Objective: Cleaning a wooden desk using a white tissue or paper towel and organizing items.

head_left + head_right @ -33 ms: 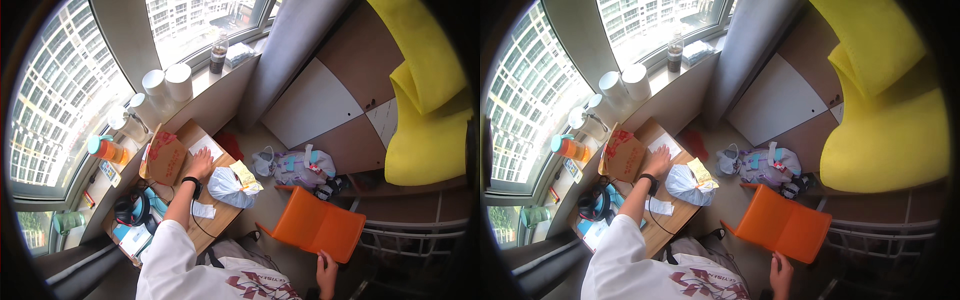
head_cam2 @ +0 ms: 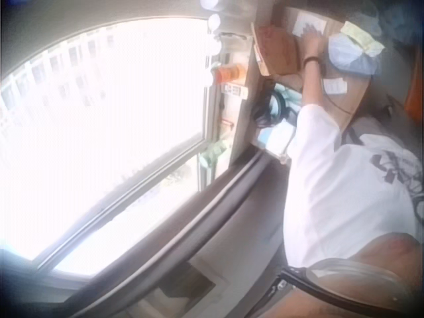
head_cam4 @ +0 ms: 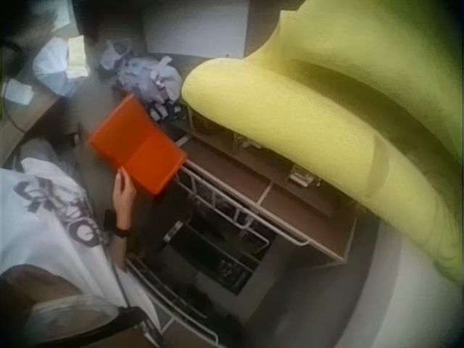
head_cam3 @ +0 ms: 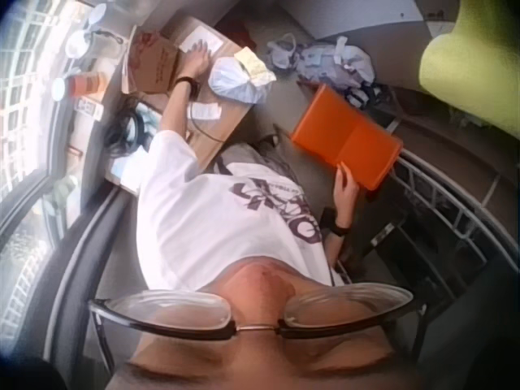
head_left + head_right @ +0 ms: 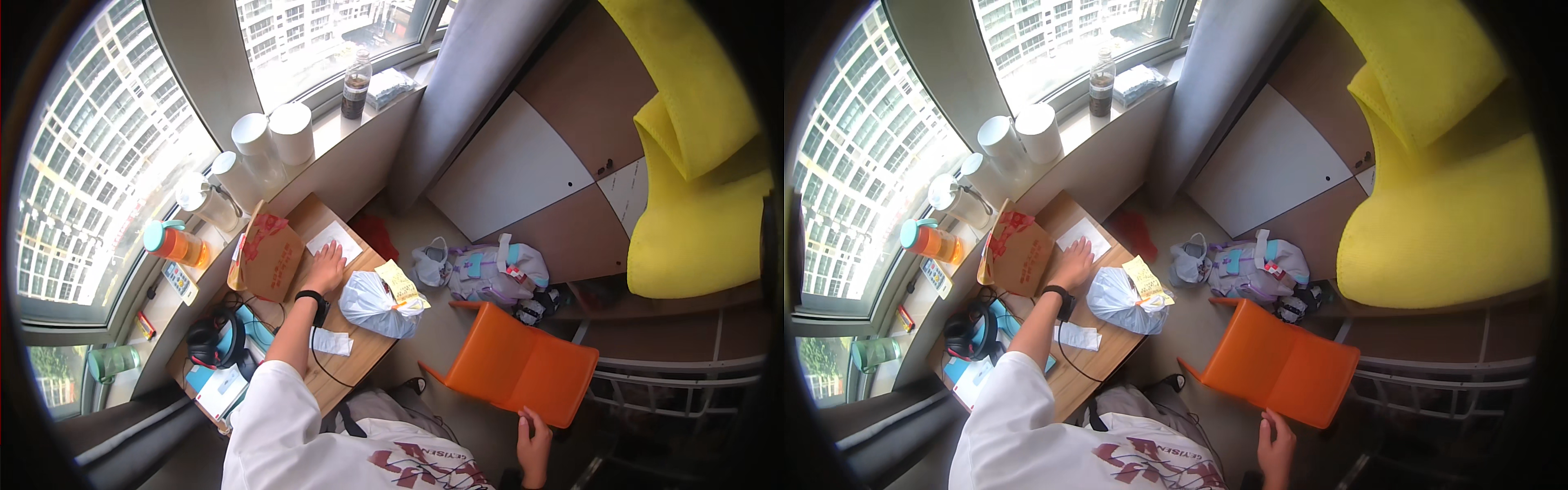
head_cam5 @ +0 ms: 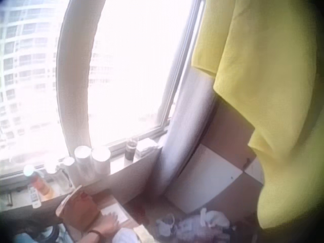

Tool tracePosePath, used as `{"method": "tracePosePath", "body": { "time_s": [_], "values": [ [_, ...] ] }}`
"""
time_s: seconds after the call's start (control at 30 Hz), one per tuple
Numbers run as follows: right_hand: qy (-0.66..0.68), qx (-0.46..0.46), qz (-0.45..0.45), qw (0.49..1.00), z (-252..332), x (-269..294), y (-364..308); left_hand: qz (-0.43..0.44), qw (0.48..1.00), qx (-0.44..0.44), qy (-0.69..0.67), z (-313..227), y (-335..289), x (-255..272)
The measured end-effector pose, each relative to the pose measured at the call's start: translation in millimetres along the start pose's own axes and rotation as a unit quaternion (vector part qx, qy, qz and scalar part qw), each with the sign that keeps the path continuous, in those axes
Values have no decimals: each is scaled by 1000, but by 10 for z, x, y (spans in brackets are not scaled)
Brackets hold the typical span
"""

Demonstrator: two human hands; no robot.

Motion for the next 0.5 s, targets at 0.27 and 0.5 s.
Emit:
{"method": "tracePosePath", "body": {
  "time_s": [0.27,0.5],
  "values": [
    [31,19,12,999,-248,14,2,-164,985,-24,-40,215,-781,211],
    [35,42,46,997,-489,187,-25,-270,944,99,-161,101,-1082,837]
  ]
}}
Point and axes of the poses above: each hand's wrist, its own y-axis towards the middle knuckle, its own x-axis out of the back of the hand, z = x × y, the point moved 9 cm from there along y, towards the middle knuckle, and after that the axes turned 9 degrees about x, right-handed, at the moved point
